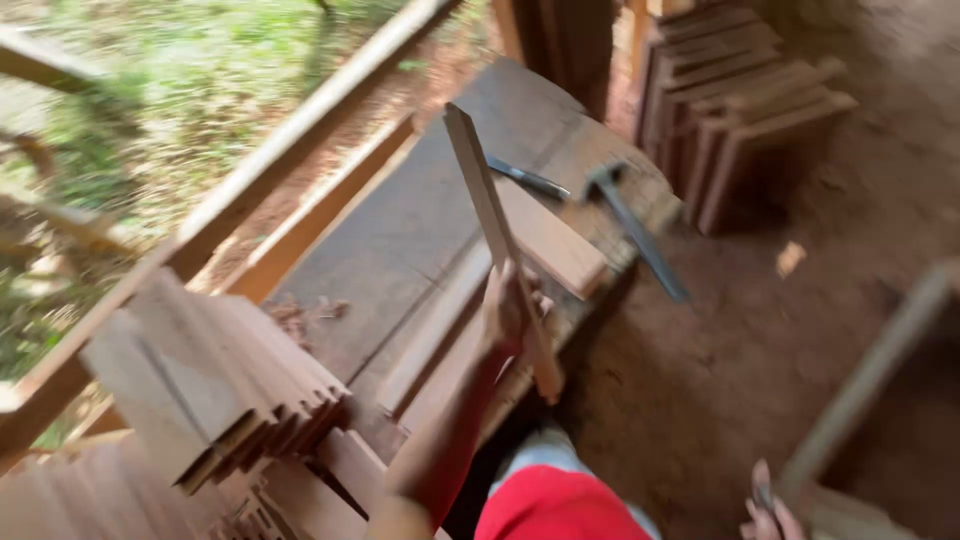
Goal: Applying glue or wood finish to the joints and surfaces of wooden furniture components using a brush.
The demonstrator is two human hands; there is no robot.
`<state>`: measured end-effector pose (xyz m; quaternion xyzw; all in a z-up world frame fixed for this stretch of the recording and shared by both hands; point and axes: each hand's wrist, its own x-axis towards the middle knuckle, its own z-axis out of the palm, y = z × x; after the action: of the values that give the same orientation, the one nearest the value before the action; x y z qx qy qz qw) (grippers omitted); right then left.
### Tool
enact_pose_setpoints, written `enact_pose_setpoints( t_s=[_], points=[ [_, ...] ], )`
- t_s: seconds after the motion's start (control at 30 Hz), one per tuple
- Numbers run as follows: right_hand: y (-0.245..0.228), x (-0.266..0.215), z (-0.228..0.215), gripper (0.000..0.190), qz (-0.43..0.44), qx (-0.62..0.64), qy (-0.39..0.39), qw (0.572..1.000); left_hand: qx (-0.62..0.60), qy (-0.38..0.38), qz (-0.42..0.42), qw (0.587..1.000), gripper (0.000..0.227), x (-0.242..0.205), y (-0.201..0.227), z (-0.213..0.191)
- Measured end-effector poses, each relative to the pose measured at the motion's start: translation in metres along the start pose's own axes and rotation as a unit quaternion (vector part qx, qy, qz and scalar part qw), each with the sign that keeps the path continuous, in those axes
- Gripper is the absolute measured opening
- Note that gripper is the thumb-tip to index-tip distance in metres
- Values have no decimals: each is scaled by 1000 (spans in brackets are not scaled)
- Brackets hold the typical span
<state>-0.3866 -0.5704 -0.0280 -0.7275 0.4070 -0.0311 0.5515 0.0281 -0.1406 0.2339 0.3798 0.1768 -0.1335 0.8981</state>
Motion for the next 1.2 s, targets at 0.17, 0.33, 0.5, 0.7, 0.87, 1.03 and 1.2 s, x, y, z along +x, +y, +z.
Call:
enact_pose_setpoints(
  t_s=[0.17,0.33,0.5,0.7,0.87,1.03,1.2],
  points=[
    [-178,-123,-20,34,-102,52,97,989,-126,-80,-180,972,41,-60,-108,126],
    [-160,-178,-133,41,-14,33,150,988,-111,-83,-319,938,41,-133,-234,195],
    [-2,-233,-243,37,-55,-161,297,939,-127,-127,-464,867,43,-160,-368,165],
    [148,-289,-319,29,116,-36,507,854,-81,21,-582,809,49,-221,-446,155],
    [286,-315,-316,27,258,-162,473,827,23,30,-602,797,49,-254,-483,132],
    [309,-305,-279,31,260,-245,406,841,60,19,-607,792,44,-285,-479,140],
    [261,-274,-277,35,270,-268,381,843,85,30,-600,795,43,-307,-468,143]
  ],
)
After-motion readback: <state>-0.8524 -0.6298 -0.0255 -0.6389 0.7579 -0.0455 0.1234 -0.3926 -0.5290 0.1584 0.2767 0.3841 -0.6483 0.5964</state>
